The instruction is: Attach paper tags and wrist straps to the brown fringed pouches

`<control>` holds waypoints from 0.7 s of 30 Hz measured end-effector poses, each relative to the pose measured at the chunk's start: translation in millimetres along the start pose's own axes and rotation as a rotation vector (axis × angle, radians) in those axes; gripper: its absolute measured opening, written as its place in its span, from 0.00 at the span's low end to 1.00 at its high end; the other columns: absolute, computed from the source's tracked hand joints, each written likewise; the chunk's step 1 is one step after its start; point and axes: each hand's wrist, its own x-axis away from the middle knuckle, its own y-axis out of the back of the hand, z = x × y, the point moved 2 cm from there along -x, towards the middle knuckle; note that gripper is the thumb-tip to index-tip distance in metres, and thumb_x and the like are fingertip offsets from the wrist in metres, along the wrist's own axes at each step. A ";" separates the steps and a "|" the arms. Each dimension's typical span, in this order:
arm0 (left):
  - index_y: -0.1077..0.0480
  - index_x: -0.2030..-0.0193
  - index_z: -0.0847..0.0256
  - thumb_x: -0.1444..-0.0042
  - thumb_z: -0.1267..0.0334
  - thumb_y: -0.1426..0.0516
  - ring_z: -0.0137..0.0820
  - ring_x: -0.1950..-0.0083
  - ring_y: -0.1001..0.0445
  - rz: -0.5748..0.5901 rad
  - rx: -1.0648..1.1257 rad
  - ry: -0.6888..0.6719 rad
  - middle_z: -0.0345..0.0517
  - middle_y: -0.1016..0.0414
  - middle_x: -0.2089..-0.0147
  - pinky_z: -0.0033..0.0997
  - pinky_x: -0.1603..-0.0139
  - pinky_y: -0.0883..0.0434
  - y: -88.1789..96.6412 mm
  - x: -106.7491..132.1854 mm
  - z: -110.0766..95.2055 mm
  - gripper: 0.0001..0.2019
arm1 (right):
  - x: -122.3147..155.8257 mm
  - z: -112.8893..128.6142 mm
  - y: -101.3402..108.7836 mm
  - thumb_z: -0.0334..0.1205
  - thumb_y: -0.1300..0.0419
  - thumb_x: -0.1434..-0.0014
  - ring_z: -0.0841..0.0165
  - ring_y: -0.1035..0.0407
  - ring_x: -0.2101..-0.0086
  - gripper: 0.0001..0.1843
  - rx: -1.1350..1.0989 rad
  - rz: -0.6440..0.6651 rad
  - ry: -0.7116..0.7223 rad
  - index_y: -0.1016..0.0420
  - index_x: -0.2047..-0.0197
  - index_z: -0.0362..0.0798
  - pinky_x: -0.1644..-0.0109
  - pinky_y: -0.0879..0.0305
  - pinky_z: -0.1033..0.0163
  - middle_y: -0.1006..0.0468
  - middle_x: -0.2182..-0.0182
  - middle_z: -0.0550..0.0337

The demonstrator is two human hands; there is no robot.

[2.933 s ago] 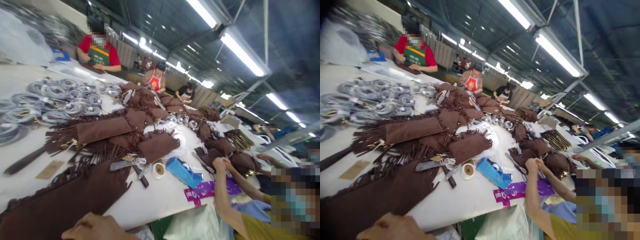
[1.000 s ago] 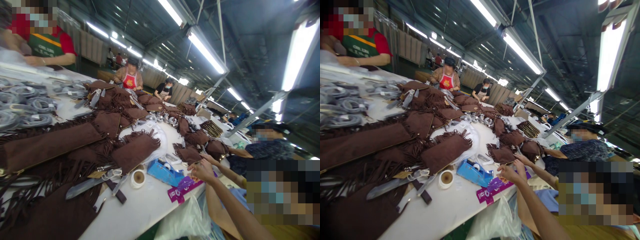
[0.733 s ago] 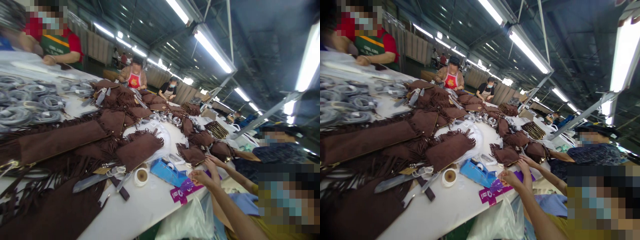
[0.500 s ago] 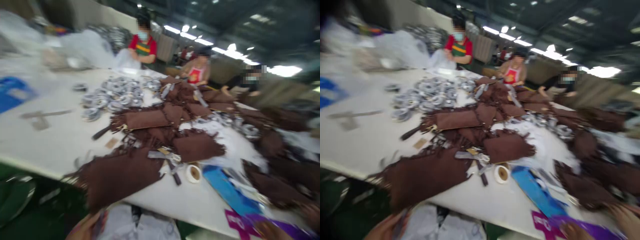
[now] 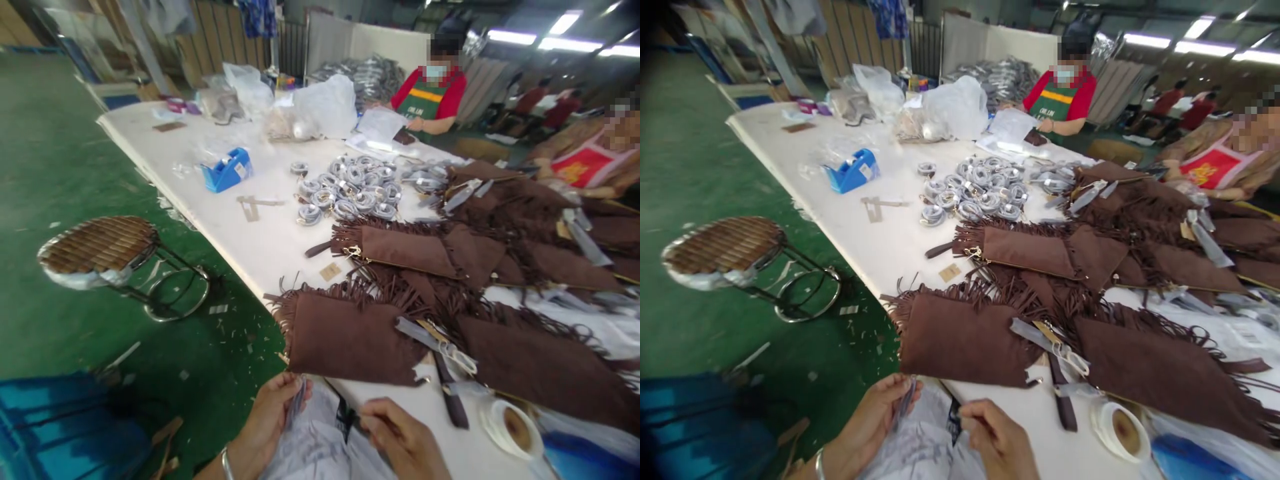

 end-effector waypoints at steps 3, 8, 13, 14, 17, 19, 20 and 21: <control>0.28 0.67 0.65 0.54 0.65 0.33 0.32 0.67 0.26 0.018 0.089 -0.028 0.48 0.23 0.69 0.29 0.64 0.30 0.3 -0.4 6.8 0.10 | -41.1 27.4 -58.3 0.41 0.47 0.43 0.69 0.34 0.73 0.10 -0.012 0.147 0.138 0.24 0.68 0.50 0.69 0.40 0.68 0.28 0.76 0.64; 0.28 0.69 0.64 0.55 0.61 0.33 0.32 0.69 0.29 -0.026 0.093 -0.056 0.43 0.27 0.73 0.29 0.65 0.33 0.8 -1.1 14.0 0.11 | -65.9 37.8 -89.6 0.33 0.48 0.44 0.71 0.35 0.73 0.10 0.043 0.224 0.197 0.25 0.69 0.49 0.68 0.42 0.69 0.29 0.76 0.65; 0.29 0.70 0.63 0.54 0.61 0.35 0.32 0.68 0.30 -0.020 0.039 -0.086 0.43 0.28 0.72 0.29 0.64 0.35 4.6 -3.8 12.5 0.09 | -66.2 41.8 -90.8 0.35 0.49 0.41 0.71 0.33 0.72 0.11 0.198 0.215 0.206 0.25 0.68 0.50 0.66 0.43 0.69 0.27 0.74 0.65; 0.29 0.70 0.63 0.54 0.63 0.35 0.31 0.68 0.31 -0.021 0.024 -0.094 0.42 0.28 0.71 0.29 0.64 0.35 5.4 -4.8 12.5 0.08 | -66.2 42.6 -92.2 0.35 0.48 0.41 0.70 0.33 0.71 0.11 0.236 0.203 0.212 0.25 0.68 0.50 0.66 0.43 0.69 0.27 0.74 0.65; 0.30 0.70 0.62 0.54 0.66 0.36 0.30 0.68 0.32 -0.037 -0.009 -0.115 0.41 0.28 0.71 0.28 0.63 0.36 7.2 -8.1 14.5 0.06 | -67.1 42.5 -96.7 0.34 0.48 0.41 0.69 0.31 0.69 0.11 0.355 0.171 0.205 0.25 0.68 0.51 0.64 0.43 0.68 0.25 0.72 0.63; 0.30 0.70 0.61 0.54 0.66 0.37 0.31 0.68 0.31 -0.037 -0.020 -0.118 0.41 0.28 0.71 0.28 0.63 0.36 7.9 -10.4 17.0 0.06 | -67.7 42.2 -98.4 0.34 0.49 0.40 0.69 0.30 0.69 0.11 0.432 0.161 0.211 0.26 0.67 0.51 0.64 0.42 0.68 0.24 0.71 0.62; 0.31 0.70 0.61 0.53 0.66 0.37 0.32 0.67 0.31 -0.035 -0.026 -0.118 0.42 0.28 0.71 0.29 0.63 0.36 8.2 -11.3 18.3 0.06 | -67.8 42.7 -98.7 0.34 0.50 0.39 0.68 0.30 0.68 0.12 0.471 0.163 0.224 0.26 0.67 0.51 0.63 0.42 0.67 0.24 0.70 0.62; 0.31 0.70 0.61 0.53 0.66 0.37 0.32 0.67 0.31 -0.032 -0.035 -0.121 0.42 0.28 0.71 0.29 0.63 0.36 8.4 -12.1 19.3 0.06 | -67.9 43.9 -98.8 0.35 0.50 0.38 0.68 0.30 0.68 0.12 0.509 0.171 0.241 0.26 0.66 0.51 0.63 0.42 0.67 0.24 0.69 0.61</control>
